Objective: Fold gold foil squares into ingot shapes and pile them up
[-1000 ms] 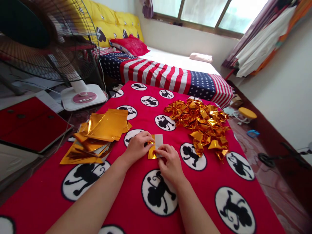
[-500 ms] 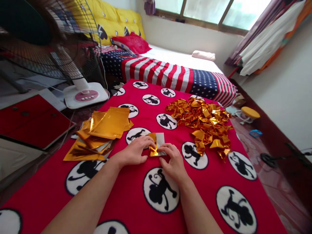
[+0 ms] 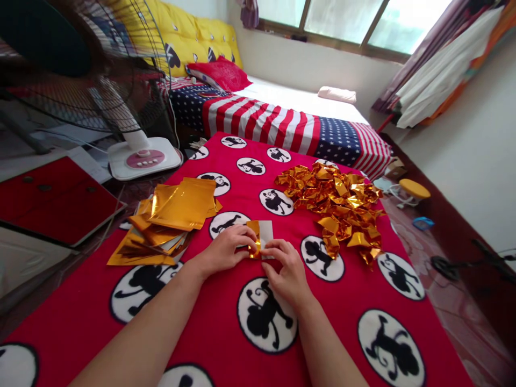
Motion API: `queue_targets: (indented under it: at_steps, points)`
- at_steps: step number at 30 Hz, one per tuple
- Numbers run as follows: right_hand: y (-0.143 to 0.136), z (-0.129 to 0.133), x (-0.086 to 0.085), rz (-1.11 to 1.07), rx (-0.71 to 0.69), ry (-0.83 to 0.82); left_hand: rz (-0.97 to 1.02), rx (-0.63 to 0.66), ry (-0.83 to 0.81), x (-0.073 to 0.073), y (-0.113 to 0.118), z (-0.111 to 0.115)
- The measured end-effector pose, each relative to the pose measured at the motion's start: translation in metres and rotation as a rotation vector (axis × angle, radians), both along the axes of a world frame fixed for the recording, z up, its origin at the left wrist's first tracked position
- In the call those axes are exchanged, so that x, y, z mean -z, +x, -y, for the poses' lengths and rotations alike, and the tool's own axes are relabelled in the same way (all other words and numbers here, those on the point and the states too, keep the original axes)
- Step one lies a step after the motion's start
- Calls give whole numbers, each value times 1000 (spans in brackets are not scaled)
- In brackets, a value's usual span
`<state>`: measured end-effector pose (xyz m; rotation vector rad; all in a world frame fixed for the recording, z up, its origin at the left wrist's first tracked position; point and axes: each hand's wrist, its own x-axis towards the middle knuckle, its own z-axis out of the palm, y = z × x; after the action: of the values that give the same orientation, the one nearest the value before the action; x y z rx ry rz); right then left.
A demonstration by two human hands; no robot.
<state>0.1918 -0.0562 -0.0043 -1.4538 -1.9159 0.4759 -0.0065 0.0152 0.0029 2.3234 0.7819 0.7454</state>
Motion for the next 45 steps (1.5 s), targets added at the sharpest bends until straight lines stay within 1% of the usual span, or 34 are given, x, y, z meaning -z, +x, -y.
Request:
queue_targets:
  at_steps: [4, 8, 15, 20, 26, 31, 36, 40, 45]
  points:
    - [0, 0, 2, -9, 9, 4, 9, -11, 59, 4, 1, 0]
    - [0, 1, 2, 7, -6, 11, -5, 10, 77, 7, 0, -1]
    - [0, -1, 1, -36, 46, -32, -31, 24, 23, 5, -1, -3]
    - [0, -1, 2, -34, 62, -35, -20, 25, 7, 7, 0, -4]
    - [-1, 0, 0, -14, 57, -35, -9, -29, 31, 6, 4, -1]
    - [-4, 0, 1, 30, 75, -28, -47, -70, 56, 5, 6, 0]
    - [-8, 1, 2, 64, 105, -13, -41, -92, 36, 8, 7, 0]
    - [-9, 2, 2, 94, 109, 2, 4, -85, 5, 7, 6, -1]
    - [-12, 5, 2, 130, 139, 11, 21, -38, -28, 4, 3, -2]
